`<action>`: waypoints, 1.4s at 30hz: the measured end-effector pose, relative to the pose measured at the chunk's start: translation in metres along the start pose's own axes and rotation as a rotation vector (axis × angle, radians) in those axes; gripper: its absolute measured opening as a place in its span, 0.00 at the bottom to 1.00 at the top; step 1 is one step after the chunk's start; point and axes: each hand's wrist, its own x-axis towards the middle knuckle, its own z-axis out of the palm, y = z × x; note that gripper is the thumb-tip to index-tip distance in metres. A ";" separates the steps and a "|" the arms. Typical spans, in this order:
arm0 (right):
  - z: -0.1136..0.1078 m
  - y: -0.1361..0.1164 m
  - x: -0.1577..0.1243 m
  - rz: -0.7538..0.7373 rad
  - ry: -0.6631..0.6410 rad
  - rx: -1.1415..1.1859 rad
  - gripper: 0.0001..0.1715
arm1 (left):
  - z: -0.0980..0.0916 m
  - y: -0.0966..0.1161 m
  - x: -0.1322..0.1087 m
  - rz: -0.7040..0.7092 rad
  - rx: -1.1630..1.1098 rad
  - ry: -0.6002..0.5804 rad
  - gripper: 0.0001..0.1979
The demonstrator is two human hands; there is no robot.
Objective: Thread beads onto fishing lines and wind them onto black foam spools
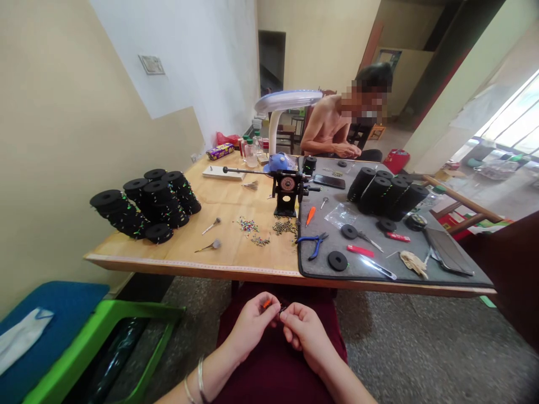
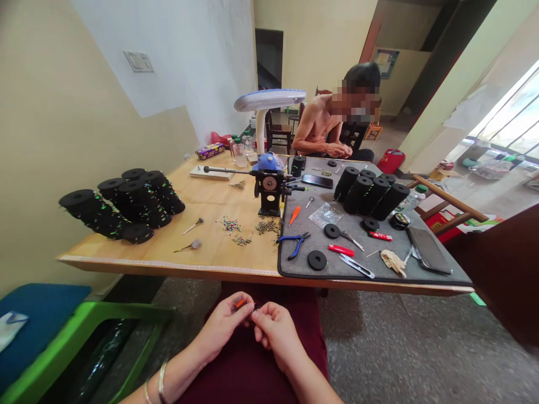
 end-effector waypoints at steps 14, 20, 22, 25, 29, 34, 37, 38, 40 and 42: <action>-0.002 -0.001 0.003 -0.053 0.052 0.048 0.23 | -0.003 -0.006 -0.005 0.165 0.274 0.012 0.10; -0.002 -0.002 0.002 -0.122 0.089 -0.018 0.21 | -0.001 -0.002 -0.007 0.181 0.302 -0.033 0.09; -0.003 -0.002 0.002 -0.137 0.095 0.002 0.21 | 0.001 -0.001 -0.007 0.174 0.294 -0.046 0.09; -0.004 -0.001 0.003 -0.148 0.097 0.081 0.20 | 0.002 0.001 -0.006 0.150 0.281 -0.065 0.08; -0.005 -0.002 0.003 -0.151 0.098 0.179 0.19 | 0.003 0.001 -0.004 0.113 0.214 -0.099 0.06; -0.004 -0.006 0.000 -0.212 0.116 0.124 0.19 | 0.001 -0.001 -0.003 0.092 0.196 -0.107 0.03; -0.003 -0.006 0.000 -0.232 0.119 0.090 0.19 | 0.002 0.001 -0.002 0.100 0.221 -0.096 0.02; -0.003 -0.006 0.000 -0.231 0.118 0.084 0.19 | 0.003 0.002 -0.002 0.119 0.241 -0.081 0.02; -0.003 -0.005 0.001 -0.228 0.112 0.072 0.19 | 0.004 0.003 -0.002 0.153 0.279 -0.048 0.03; -0.004 -0.003 0.002 -0.228 0.094 0.056 0.20 | 0.005 0.003 -0.001 0.153 0.298 -0.025 0.04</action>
